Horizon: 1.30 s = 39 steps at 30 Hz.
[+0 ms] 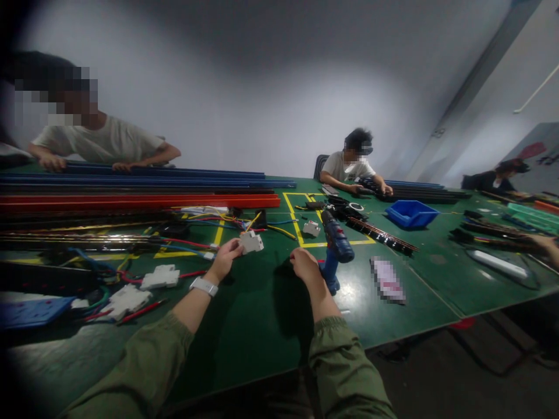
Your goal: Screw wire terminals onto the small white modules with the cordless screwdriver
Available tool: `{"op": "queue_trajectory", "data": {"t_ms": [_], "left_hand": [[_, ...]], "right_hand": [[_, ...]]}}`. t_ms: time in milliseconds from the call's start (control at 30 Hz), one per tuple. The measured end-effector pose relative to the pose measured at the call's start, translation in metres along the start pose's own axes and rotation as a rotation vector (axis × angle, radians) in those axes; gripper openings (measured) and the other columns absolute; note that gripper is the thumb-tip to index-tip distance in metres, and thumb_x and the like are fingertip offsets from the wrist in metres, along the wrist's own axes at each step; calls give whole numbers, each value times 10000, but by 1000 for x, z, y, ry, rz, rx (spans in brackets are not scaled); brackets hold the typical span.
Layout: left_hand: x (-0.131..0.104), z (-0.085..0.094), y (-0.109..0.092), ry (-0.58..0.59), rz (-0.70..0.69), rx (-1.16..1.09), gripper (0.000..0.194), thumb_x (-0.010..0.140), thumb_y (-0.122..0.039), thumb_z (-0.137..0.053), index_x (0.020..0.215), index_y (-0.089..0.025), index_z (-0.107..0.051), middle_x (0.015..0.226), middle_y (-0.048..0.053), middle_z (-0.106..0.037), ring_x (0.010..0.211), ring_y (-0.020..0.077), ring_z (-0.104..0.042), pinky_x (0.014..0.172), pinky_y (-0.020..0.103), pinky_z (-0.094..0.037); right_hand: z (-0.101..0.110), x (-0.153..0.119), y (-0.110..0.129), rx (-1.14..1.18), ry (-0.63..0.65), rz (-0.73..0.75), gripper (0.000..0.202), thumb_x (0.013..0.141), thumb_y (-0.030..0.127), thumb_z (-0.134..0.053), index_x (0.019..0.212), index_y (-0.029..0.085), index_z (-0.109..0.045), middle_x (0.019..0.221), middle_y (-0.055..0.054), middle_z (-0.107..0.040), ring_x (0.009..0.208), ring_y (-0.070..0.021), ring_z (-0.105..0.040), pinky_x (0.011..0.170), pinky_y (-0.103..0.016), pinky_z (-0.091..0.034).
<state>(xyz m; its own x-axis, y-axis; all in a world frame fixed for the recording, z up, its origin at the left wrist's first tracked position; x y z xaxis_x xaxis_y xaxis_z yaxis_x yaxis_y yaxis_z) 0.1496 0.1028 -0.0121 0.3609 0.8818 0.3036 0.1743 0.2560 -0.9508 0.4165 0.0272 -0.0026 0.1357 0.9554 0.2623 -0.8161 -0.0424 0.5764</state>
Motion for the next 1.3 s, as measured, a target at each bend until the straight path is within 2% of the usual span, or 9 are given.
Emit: {"op": "queue_trajectory", "data": {"t_ms": [133, 200, 300, 433, 600, 900, 1033, 1167, 1300], "left_hand": [[0, 2, 2, -12, 30, -50, 486, 788, -510, -647, 1114, -151, -612, 1056, 94, -680, 988, 248, -610, 850, 355, -476], [0, 3, 4, -21, 42, -56, 497, 781, -518, -653, 1112, -150, -605, 1073, 95, -676, 1003, 247, -607, 850, 349, -478], [1, 3, 7, -18, 53, -83, 511, 771, -523, -661, 1110, -146, -597, 1070, 97, -675, 1015, 251, -607, 846, 349, -482], [2, 2, 9, -9, 50, -80, 533, 764, -539, -663, 1115, -143, -600, 1075, 106, -675, 1045, 266, -602, 879, 369, -478], [1, -1, 4, 0, 46, -21, 549, 756, -569, -662, 1111, -153, -611, 1057, 101, -684, 1017, 268, -612, 914, 393, -468], [-1, -5, 1, 31, 43, 2, 553, 777, -567, -640, 1147, -157, -611, 1068, 104, -677, 994, 260, -614, 901, 387, -470], [-1, -7, 2, 52, 14, 41, 474, 811, -523, -619, 1125, -167, -615, 1065, 92, -677, 964, 242, -618, 888, 372, -470], [-1, -10, -3, 93, -75, 272, 384, 840, -484, -588, 1059, -174, -651, 987, 78, -688, 889, 228, -613, 832, 351, -469], [0, -13, -5, 129, -126, 478, 312, 826, -433, -599, 1001, -188, -682, 898, 65, -681, 834, 221, -592, 813, 345, -456]], "right_hand": [[4, 1, 9, -10, -5, 43, 60, 741, 175, -698, 719, 216, -661, 790, -34, -641, 837, -193, -581, 826, -287, -425], [7, 2, 19, 3, -31, 75, 16, 804, 209, -650, 797, 221, -660, 868, -42, -646, 889, -194, -583, 857, -295, -424], [11, 1, 43, 94, -102, 145, 124, 903, 259, -529, 958, 216, -632, 1031, -66, -633, 991, -190, -584, 884, -299, -446], [11, -4, 77, 473, -212, 200, 213, 942, 345, -485, 1056, 201, -593, 1051, -84, -625, 815, -174, -624, 733, -296, -518], [-7, -12, 103, 575, -139, 184, 249, 921, 401, -538, 1048, 215, -645, 987, -60, -667, 742, -167, -622, 647, -281, -514], [-10, -11, 99, 555, -132, 185, 237, 917, 380, -549, 1010, 198, -669, 941, -63, -687, 806, -181, -627, 702, -288, -500], [-11, -9, 97, 475, -124, 175, 216, 910, 366, -559, 979, 201, -681, 903, -57, -689, 797, -186, -624, 719, -301, -494], [-5, -8, 92, 316, -125, 193, 131, 885, 288, -593, 916, 208, -692, 908, -62, -689, 815, -195, -620, 750, -318, -481], [-2, -5, 86, 209, -57, 222, 57, 842, 206, -635, 860, 210, -689, 875, -55, -682, 813, -196, -617, 752, -316, -473]]}}
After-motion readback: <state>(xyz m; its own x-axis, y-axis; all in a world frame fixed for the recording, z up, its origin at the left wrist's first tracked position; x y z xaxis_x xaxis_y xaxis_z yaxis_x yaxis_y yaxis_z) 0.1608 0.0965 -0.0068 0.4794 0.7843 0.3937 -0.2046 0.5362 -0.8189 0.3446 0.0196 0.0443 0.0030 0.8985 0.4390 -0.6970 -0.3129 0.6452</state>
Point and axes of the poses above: each hand's wrist, its own x-axis towards the middle knuckle, its own z-axis out of the back of the hand, y = z × x, the point moved 8 cm from there along x, towards the middle knuckle
